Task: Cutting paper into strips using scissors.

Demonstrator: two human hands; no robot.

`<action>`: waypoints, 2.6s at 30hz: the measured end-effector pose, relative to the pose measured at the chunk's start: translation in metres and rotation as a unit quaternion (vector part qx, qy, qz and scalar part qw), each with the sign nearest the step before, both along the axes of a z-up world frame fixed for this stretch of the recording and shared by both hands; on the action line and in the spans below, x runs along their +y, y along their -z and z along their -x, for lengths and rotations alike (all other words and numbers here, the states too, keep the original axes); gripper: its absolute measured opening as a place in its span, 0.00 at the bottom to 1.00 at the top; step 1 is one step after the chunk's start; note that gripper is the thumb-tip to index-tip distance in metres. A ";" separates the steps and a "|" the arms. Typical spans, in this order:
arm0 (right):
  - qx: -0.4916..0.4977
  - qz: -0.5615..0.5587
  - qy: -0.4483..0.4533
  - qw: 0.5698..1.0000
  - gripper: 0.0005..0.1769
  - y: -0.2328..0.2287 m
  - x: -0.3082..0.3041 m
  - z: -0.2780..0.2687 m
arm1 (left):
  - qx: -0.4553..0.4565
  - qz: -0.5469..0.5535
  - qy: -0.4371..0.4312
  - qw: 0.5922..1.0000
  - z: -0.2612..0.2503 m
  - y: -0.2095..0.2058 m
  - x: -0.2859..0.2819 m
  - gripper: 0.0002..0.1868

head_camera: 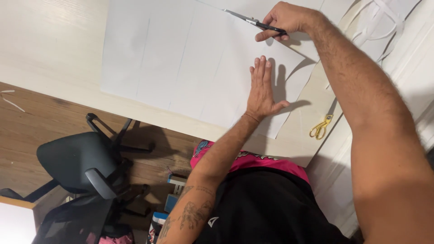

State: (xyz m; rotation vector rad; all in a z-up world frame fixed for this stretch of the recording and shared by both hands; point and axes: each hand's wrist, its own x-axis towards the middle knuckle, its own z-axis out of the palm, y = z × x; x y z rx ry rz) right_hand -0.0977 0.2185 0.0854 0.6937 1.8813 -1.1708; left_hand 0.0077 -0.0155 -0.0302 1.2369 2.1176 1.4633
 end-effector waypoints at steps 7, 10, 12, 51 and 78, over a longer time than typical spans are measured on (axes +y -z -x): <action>-0.007 0.003 0.030 1.000 0.21 0.008 -0.009 0.021 | -0.077 -0.034 -0.002 0.996 0.003 -0.002 -0.004 0.61; 0.011 0.020 0.036 0.999 0.17 0.014 -0.011 0.030 | -0.069 -0.049 -0.017 0.996 0.004 -0.002 -0.003 0.60; -0.005 0.027 0.060 0.998 0.17 0.009 -0.017 0.038 | -0.088 -0.061 -0.022 0.994 0.003 0.001 -0.004 0.60; -0.003 -0.001 0.028 1.000 0.19 -0.002 -0.072 0.162 | -0.142 -0.125 -0.020 0.982 0.008 -0.007 -0.002 0.51; 0.030 0.018 0.004 0.999 0.21 0.043 -0.116 0.283 | -0.173 -0.161 -0.010 0.972 0.011 -0.009 -0.001 0.49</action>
